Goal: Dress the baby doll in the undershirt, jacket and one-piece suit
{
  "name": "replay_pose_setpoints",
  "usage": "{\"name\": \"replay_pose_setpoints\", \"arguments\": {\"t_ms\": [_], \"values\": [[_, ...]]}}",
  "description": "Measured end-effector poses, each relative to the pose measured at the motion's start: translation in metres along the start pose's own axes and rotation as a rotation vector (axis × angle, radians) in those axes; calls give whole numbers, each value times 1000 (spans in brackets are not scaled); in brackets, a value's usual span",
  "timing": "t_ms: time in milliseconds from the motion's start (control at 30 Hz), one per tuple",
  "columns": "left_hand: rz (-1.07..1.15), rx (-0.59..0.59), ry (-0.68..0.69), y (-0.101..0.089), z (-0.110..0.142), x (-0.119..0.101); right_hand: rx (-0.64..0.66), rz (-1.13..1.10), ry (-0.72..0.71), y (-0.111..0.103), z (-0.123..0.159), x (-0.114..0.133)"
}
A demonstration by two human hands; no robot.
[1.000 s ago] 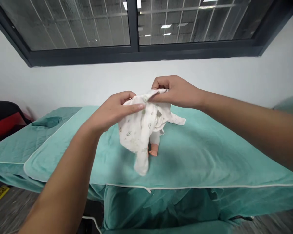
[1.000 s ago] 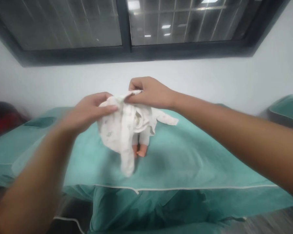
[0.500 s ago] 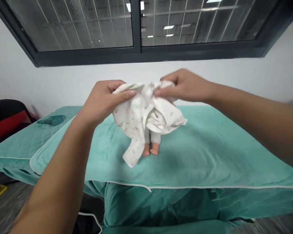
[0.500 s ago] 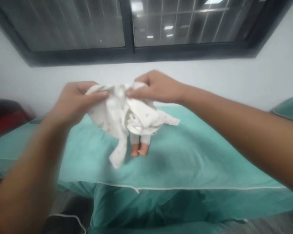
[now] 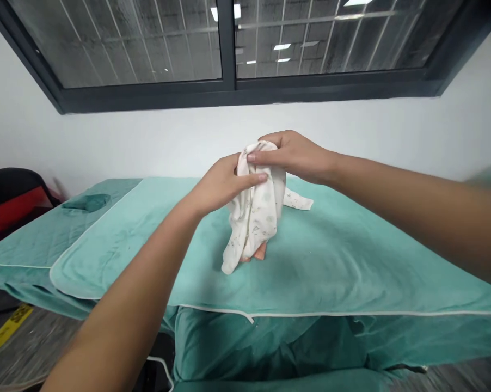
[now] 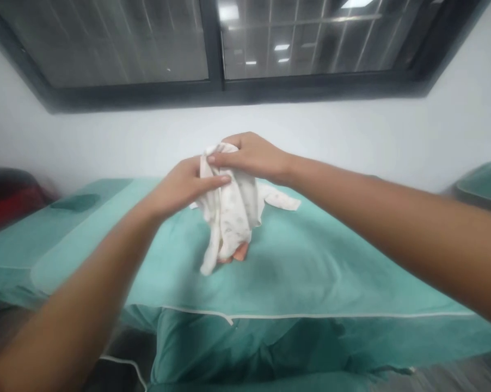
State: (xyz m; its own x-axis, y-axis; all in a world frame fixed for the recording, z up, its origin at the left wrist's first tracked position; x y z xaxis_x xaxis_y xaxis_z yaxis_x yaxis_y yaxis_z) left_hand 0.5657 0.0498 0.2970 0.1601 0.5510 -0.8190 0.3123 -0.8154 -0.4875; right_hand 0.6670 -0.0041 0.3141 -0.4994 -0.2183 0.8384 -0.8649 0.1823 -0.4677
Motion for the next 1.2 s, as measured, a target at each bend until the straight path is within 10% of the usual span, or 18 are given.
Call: {"name": "replay_pose_setpoints", "arguments": {"t_ms": [267, 433, 533, 733, 867, 1067, 1200], "values": [[430, -282, 19, -21, 1, 48, 275, -89, 202, 32, 7, -51], [418, 121, -144, 23, 6, 60, -109, -316, 29, 0, -5, -64], [294, 324, -227, 40, 14, 66, -102, -413, 39, 6, -8, -70], [504, -73, -70, 4, 12, 77, 156, -322, 127, 42, 5, -71], [585, -125, -121, 7, 12, 95, 375, -33, 231, 64, 11, -79], [623, 94, -187, 28, 19, 97, -71, -374, 83, 27, -3, -83], [519, 276, -251, 42, 27, 99, -74, -561, 90, 33, -7, -94]]}}
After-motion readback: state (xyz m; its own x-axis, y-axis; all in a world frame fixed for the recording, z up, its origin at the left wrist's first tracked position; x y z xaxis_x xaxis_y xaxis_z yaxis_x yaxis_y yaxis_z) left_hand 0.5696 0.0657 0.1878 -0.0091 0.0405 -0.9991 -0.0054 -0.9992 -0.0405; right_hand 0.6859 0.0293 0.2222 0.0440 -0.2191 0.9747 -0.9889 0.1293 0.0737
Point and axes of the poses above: each hand's wrist, its own z-axis away from the middle knuckle, its own y-axis out of the palm, x = y × z, the point moved 9 cm from there along -z, towards the middle knuckle, and after that the axes turned 12 degrees about x, right-handed, at the moved point
